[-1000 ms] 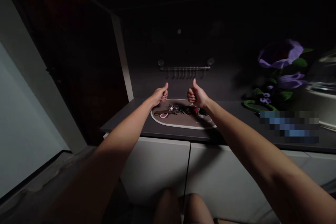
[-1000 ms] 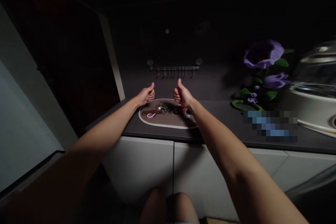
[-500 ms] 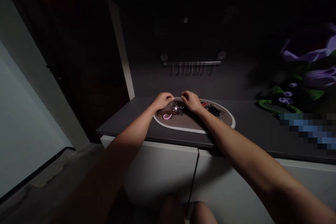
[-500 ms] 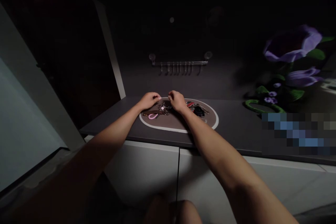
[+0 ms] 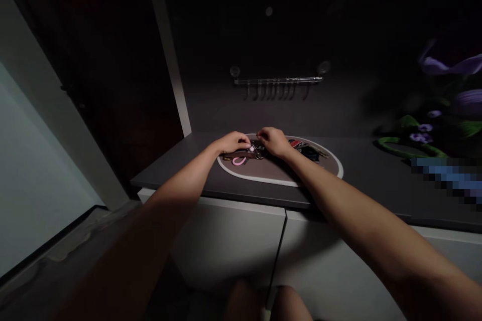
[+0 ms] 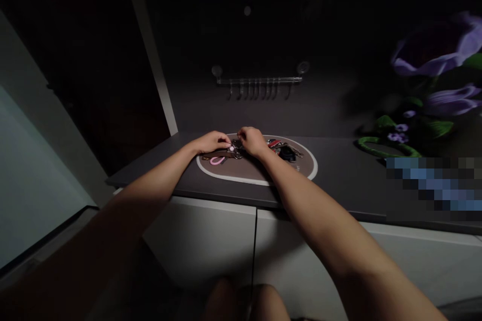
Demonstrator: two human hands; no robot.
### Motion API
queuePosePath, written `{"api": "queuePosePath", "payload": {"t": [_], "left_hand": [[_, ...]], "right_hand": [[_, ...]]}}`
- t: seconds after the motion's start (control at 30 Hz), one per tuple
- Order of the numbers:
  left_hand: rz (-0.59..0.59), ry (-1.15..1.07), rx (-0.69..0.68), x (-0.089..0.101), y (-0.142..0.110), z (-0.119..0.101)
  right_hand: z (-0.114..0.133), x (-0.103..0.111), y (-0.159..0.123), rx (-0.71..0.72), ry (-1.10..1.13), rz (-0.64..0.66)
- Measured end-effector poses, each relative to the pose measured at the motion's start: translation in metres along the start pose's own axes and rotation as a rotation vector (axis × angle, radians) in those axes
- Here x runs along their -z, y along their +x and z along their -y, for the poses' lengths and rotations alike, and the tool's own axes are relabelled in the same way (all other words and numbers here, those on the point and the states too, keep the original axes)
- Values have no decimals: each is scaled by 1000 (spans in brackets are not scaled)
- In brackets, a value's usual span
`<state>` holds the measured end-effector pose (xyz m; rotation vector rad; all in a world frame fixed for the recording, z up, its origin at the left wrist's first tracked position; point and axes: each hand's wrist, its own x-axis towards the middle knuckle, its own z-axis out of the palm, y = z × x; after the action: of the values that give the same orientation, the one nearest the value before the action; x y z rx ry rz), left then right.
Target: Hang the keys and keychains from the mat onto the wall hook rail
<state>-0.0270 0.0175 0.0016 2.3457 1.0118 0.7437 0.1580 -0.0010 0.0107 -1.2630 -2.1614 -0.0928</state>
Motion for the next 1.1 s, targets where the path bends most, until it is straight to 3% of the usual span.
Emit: {"api": "queuePosePath", "payload": {"t": [0.37, 0.83, 1.1], "left_hand": [[-157, -266, 138, -4, -1, -11], [-485, -534, 77, 0, 6, -15], [-566, -713, 45, 5, 5, -25]], "right_hand": [[10, 3, -1, -12, -32, 44], [10, -1, 2, -23, 106, -57], [16, 0, 3, -23, 343, -186]]}}
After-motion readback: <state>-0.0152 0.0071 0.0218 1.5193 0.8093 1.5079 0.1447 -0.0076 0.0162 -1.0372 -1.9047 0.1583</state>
